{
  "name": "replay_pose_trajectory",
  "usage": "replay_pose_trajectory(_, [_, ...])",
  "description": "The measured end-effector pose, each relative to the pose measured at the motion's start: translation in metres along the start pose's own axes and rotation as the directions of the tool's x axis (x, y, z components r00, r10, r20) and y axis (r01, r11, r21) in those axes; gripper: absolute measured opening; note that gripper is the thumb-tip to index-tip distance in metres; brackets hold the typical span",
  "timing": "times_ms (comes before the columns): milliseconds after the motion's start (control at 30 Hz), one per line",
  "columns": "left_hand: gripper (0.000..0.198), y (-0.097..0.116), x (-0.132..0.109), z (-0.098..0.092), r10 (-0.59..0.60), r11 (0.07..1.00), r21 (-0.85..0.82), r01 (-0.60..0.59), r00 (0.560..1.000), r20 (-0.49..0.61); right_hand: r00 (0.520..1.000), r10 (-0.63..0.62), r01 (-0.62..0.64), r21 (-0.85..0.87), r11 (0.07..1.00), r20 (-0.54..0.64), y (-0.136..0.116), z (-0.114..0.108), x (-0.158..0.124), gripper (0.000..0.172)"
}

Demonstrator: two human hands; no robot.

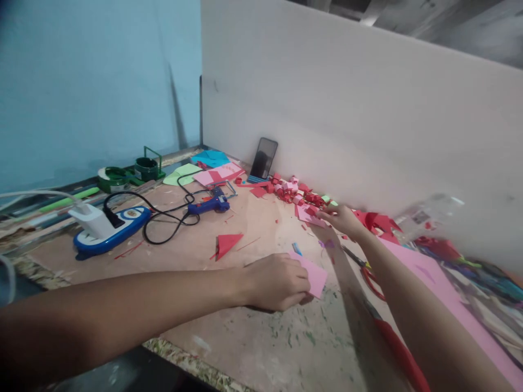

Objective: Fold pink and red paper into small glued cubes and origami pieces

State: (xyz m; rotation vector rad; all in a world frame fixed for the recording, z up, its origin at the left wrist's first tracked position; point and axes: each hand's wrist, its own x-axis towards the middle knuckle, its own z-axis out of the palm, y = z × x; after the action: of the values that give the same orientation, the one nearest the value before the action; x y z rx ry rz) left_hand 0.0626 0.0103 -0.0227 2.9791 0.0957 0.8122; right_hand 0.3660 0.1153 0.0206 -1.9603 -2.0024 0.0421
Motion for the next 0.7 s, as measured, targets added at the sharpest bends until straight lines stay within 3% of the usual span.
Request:
replay_pose_trajectory(167, [0.017,-0.001,-0.001,0.001,0.003,1.000,-0.002,-0.003,1.000,-0.020,0.984,0.148,-0.157,-0.086,0.984,-0.097,0.042,-0.029,-0.019,0.043])
replay_pose_trajectory(367, [0.014,0.000,-0.001,-0.003,0.032,0.999,-0.031,-0.033,0.999,-0.031,0.909,0.305,-0.366,-0.190,0.911,-0.284,0.081,-0.048,-0.042,0.028])
replay_pose_trajectory(500, [0.019,-0.002,-0.001,-0.003,-0.048,0.994,-0.097,0.050,0.999,0.024,0.898,0.332,-0.392,-0.184,0.901,-0.288,0.095,-0.042,-0.041,0.037])
replay_pose_trajectory(700, [0.014,-0.004,-0.002,-0.001,-0.066,0.984,-0.163,0.071,0.997,0.038,0.901,0.359,-0.398,-0.136,0.907,-0.243,0.096,-0.020,-0.028,0.038])
